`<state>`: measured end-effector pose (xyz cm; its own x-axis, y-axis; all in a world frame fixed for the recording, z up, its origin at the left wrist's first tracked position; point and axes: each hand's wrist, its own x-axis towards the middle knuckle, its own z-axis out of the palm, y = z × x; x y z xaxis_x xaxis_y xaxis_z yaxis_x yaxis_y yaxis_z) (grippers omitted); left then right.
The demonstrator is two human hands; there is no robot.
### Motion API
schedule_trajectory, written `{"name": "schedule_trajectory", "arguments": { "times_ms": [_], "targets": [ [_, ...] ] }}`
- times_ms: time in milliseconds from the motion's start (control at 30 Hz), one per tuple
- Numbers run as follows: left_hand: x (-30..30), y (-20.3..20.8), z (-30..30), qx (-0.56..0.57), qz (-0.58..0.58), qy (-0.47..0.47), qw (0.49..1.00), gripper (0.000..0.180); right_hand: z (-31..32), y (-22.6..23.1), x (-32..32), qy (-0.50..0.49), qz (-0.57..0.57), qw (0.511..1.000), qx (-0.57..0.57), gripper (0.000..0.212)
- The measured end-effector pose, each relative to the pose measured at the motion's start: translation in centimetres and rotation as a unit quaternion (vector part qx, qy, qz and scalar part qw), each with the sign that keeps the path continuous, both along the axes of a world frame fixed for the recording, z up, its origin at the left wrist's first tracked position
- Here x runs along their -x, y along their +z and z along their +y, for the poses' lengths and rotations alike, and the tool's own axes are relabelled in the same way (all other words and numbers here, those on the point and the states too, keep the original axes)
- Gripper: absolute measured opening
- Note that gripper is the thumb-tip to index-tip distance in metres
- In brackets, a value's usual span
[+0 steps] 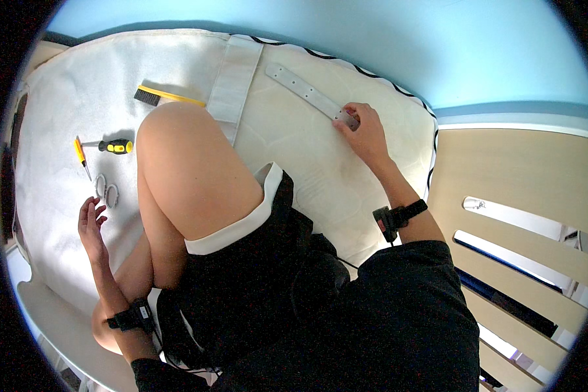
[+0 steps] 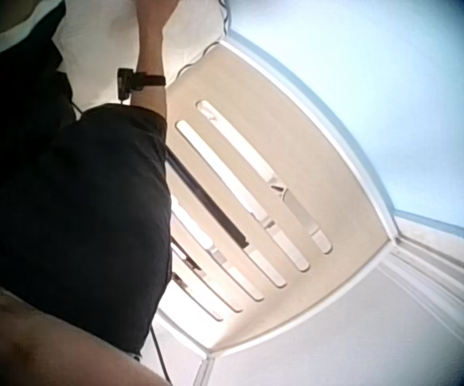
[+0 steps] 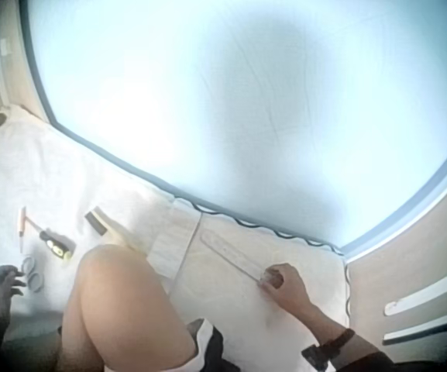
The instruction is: The person places a small metal pin into a hole on a metal bar and then picks up and handles two metal rings.
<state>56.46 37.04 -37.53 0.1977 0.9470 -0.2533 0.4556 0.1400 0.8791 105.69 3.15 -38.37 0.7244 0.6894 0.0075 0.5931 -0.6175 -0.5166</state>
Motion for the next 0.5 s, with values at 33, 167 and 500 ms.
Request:
{"name": "schedule_trajectory", "arguments": {
  "times_ms": [33, 167, 500],
  "targets": [
    [0.0, 0.0, 0.0, 0.000, 0.002, 0.000, 1.000, 0.033, -0.1, -0.1, 0.1, 0.010, -0.008, 1.000, -0.008, 0.030],
    [0.3, -0.3, 0.2, 0.002, -0.010, -0.006, 1.000, 0.033, 0.1, -0.5, 0.1, 0.018, -0.019, 0.999, -0.027, 0.018],
    [-0.1, 0.2, 0.0, 0.001, -0.004, -0.006, 1.000, 0.034, -0.2, -0.9, 1.1, 0.101, -0.146, 0.983, -0.049, 0.014]
  ]
}}
